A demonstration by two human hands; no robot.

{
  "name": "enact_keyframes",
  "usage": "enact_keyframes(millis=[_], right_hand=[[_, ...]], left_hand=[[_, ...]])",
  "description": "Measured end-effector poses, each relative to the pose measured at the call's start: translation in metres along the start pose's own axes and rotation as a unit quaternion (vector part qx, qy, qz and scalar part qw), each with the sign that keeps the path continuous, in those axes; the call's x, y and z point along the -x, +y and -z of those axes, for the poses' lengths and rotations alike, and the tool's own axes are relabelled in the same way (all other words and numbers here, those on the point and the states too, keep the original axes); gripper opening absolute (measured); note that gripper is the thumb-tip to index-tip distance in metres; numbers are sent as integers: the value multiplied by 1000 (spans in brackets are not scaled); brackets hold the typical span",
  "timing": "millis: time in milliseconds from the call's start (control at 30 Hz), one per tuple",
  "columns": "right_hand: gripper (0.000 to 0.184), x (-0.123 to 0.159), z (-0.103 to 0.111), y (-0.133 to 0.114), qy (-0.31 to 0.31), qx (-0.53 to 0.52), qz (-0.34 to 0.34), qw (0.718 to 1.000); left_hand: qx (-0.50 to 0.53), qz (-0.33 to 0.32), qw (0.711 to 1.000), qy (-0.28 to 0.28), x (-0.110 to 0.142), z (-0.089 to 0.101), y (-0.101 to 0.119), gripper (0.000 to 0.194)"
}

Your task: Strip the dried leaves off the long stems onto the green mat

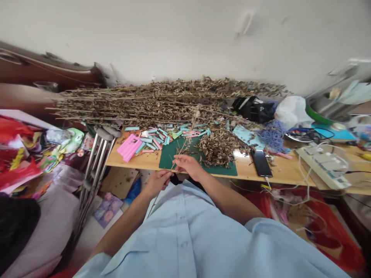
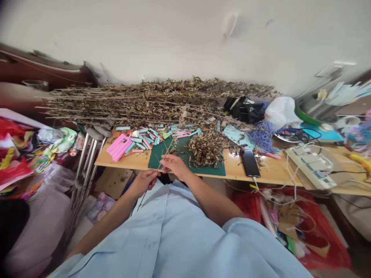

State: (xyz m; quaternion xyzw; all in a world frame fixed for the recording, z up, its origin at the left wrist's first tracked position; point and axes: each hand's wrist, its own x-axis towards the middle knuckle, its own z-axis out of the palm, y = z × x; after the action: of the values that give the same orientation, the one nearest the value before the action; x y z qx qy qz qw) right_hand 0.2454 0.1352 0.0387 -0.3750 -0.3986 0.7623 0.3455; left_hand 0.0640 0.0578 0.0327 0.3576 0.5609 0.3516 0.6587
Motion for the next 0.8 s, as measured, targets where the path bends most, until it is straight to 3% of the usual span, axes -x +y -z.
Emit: enact_keyframes(millis=[167, 267, 400, 600, 733, 800], right_hand=[[52, -3, 21, -21, 59, -7, 48, 997], [38, -7, 28, -32, 94, 26, 69, 993], [37, -10, 37, -40, 113, 94, 58, 987], [34, -19, 62, -57, 187, 103, 55, 975], [31, -27, 90, -73, 269, 180, 99, 941], [28, -30, 105, -81, 296, 299, 111, 901]], left_hand=[[-40, -18, 999, -2, -1, 2, -9, 36], [-75, -22, 997, 0, -4, -1, -9, 37], [-102, -27, 994, 2, -8, -8, -4, 39], [-150, -47, 987, 32, -13, -14, 5, 38], [-154, -60, 985, 41, -15, -13, 5, 35], [-159, -63, 984, 43, -15, -12, 5, 35]])
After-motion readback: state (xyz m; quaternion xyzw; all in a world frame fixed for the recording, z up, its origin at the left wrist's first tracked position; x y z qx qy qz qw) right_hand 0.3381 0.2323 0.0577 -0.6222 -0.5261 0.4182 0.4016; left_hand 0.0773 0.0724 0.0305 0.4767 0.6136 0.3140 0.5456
